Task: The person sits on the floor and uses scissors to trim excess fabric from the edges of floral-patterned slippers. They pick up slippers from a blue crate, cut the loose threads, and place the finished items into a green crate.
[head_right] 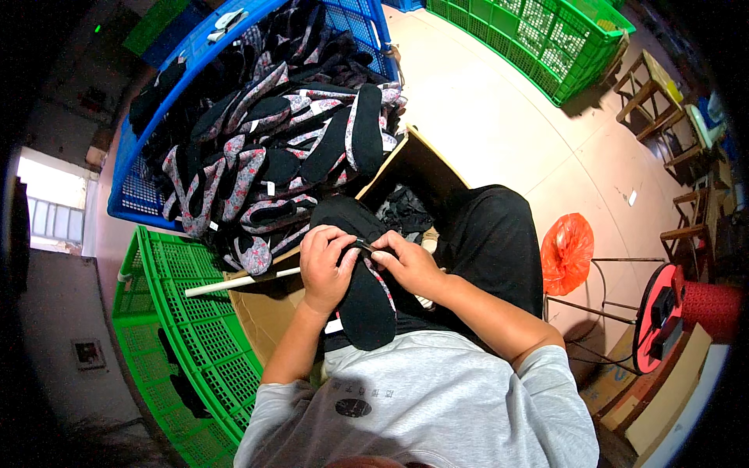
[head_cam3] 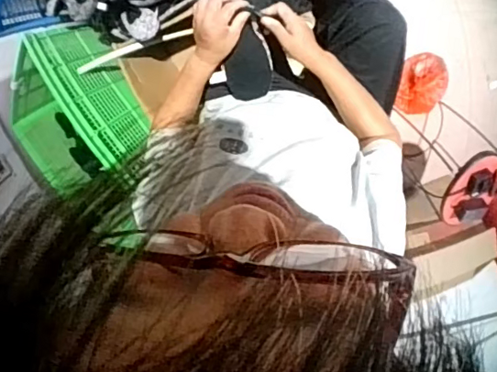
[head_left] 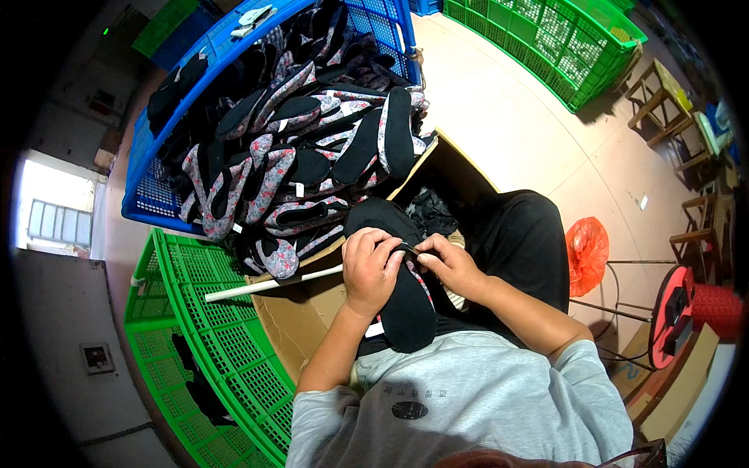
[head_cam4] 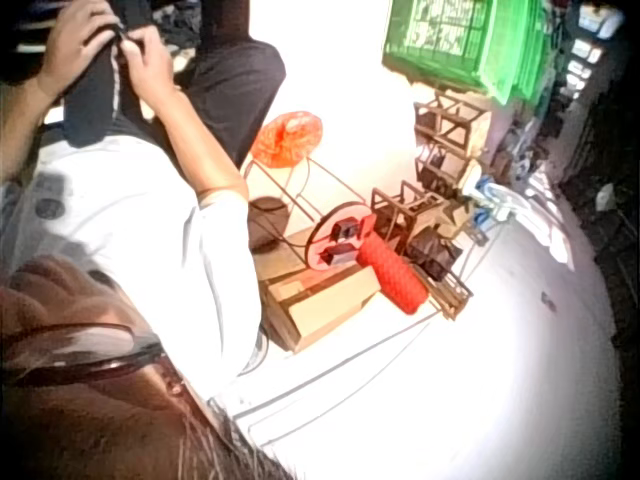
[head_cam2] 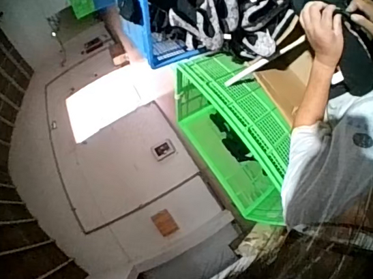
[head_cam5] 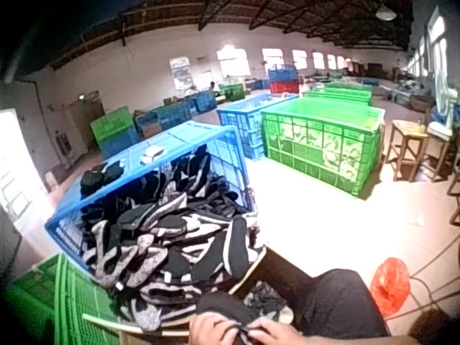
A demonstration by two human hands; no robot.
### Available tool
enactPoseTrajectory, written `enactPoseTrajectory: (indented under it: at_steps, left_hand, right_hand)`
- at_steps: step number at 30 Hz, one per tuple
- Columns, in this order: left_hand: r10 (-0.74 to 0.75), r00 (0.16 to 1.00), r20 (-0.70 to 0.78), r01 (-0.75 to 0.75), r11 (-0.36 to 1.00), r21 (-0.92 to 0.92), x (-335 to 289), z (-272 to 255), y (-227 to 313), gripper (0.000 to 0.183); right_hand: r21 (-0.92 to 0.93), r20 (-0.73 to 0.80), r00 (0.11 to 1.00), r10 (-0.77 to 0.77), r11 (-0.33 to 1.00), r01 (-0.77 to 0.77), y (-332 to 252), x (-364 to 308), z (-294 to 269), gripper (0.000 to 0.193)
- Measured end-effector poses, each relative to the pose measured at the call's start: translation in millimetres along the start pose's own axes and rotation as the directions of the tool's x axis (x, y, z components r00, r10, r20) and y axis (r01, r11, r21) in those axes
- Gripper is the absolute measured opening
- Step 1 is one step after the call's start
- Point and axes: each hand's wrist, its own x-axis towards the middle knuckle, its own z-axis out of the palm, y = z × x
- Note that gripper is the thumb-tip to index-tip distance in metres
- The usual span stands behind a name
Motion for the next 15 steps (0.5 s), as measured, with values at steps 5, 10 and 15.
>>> enactPoseTrajectory:
  at_steps: [5, 10, 15]
  left_hand:
    - [-0.008, 1.000, -0.011, 0.008, 1.000, -0.004, -0.8, 0.1, -0.3, 0.029]
    - [-0.003, 1.000, -0.016, 0.003, 1.000, -0.010, -1.5, 0.3, -0.7, 0.029]
    - [-0.003, 1.000, -0.018, 0.003, 1.000, -0.011, -2.0, 0.7, 0.0, 0.029]
  right_hand:
    - [-0.008, 0.006, 1.000, 0.006, 1.000, -0.006, -1.5, 1.8, 0.9, 0.020]
    - [-0.037, 0.003, 1.000, 0.011, 0.999, -0.011, -4.7, 2.2, 0.5, 0.019]
    - [-0.011, -0.018, 0.999, 0.043, 0.999, -0.043, -1.9, 1.6, 2.1, 0.019]
